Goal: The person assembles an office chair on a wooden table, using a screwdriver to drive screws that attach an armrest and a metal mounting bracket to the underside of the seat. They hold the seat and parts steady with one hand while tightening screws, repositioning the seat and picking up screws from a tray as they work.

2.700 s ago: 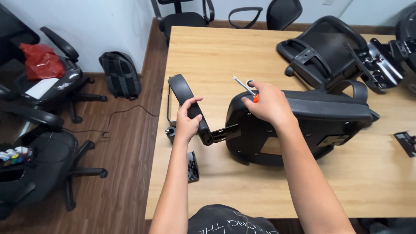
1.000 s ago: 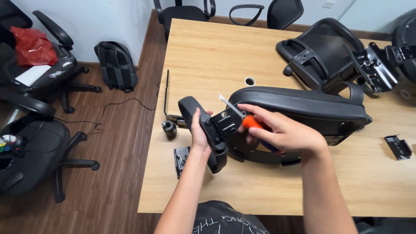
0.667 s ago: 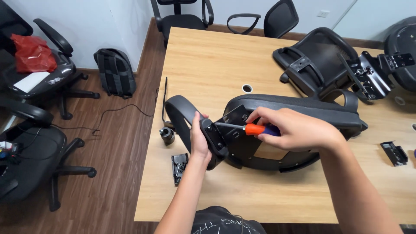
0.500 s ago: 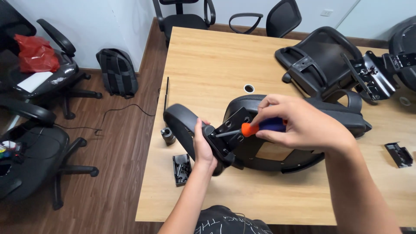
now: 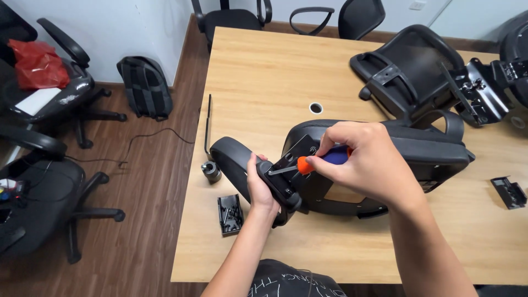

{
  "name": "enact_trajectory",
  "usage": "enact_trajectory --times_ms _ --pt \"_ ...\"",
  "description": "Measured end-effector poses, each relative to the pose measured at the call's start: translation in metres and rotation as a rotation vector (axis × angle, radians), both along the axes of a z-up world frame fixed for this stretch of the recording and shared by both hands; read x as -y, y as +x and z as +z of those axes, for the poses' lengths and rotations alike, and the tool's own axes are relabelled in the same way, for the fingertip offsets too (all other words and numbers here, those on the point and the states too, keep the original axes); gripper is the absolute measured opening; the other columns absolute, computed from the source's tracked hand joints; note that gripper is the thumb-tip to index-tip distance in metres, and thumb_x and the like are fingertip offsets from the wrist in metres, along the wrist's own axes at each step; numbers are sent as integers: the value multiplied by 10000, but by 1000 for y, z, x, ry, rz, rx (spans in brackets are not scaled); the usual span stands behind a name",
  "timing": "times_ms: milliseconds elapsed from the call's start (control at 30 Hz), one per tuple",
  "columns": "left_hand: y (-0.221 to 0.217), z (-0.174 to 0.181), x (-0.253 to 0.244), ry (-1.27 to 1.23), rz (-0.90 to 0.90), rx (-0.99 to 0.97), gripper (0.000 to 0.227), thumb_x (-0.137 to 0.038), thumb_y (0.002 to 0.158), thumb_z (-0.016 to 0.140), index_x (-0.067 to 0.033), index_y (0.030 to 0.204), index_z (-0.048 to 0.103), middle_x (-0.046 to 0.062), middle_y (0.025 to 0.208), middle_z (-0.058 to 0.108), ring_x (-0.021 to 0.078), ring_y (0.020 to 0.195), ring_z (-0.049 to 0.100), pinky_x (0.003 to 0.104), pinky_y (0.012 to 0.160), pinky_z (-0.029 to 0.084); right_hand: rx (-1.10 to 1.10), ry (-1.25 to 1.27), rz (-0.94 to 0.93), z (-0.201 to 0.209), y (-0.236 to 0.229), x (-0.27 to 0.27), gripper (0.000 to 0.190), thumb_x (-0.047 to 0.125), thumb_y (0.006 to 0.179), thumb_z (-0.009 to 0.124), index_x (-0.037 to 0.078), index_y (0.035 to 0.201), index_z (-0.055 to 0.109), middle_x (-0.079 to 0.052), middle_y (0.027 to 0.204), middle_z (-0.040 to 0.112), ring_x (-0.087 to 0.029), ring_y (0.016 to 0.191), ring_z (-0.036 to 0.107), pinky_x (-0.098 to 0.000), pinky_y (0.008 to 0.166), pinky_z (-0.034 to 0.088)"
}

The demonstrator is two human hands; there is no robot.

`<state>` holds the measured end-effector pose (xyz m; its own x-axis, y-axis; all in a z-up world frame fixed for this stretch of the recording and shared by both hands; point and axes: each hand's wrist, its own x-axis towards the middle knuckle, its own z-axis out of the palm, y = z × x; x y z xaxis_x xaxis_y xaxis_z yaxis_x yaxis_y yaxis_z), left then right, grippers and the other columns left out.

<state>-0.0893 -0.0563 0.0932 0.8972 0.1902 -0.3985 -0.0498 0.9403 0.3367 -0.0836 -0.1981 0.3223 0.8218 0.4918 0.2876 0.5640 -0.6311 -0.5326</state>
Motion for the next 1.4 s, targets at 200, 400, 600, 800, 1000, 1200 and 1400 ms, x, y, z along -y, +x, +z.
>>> enact_trajectory --times_ms 200,400,600,800,1000,1200,1400 --pt "-4 -2 2 -14 8 23 330 -495 1000 493 -180 902 505 10 728 551 176 698 634 323 659 538 36 -73 20 0 -1 -10 188 164 682 831 27 728 711 -113 693 704 -235 584 676 -318 549 523" --pt "-2 -2 7 -18 40 -23 326 -492 1003 503 -178 916 514 -3 773 563 164 732 636 317 690 541 157 -117 31 3 -8 -17 188 162 682 835 50 766 710 -112 747 694 -268 653 684 -342 594 528" --pt "-4 10 21 -6 99 -112 312 -467 1009 517 -169 918 516 -7 798 572 146 754 631 318 729 545 215 137 -78 -10 -11 -39 300 218 824 845 18 900 636 -81 762 682 -173 670 687 -307 615 537" --pt "3 6 23 -67 148 -129 352 -434 991 474 -140 802 521 15 730 606 174 700 637 331 688 536 -260 1092 -9 -81 12 -53 232 226 1034 694 68 930 560 -37 805 624 -134 729 624 -313 686 550" --pt "-5 4 21 -76 203 -183 315 -369 944 515 -126 744 519 20 723 600 179 684 628 337 665 535 -465 1307 40 -81 7 -62 333 232 1075 601 95 803 466 -20 644 465 -114 527 416 -292 535 375" --pt "-12 6 7 -85 264 -260 241 -280 924 528 -114 750 520 21 735 582 183 692 627 344 674 536 -597 1241 180 -88 17 -58 355 137 1007 613 89 704 434 -21 561 414 -126 456 367 -305 484 344" --pt "-21 -23 2 -82 126 -46 264 -307 936 478 -128 744 507 40 732 595 201 699 641 362 678 544 -771 970 751 -94 33 -51 323 141 1007 671 74 765 468 -53 630 487 -155 556 443 -314 558 396"
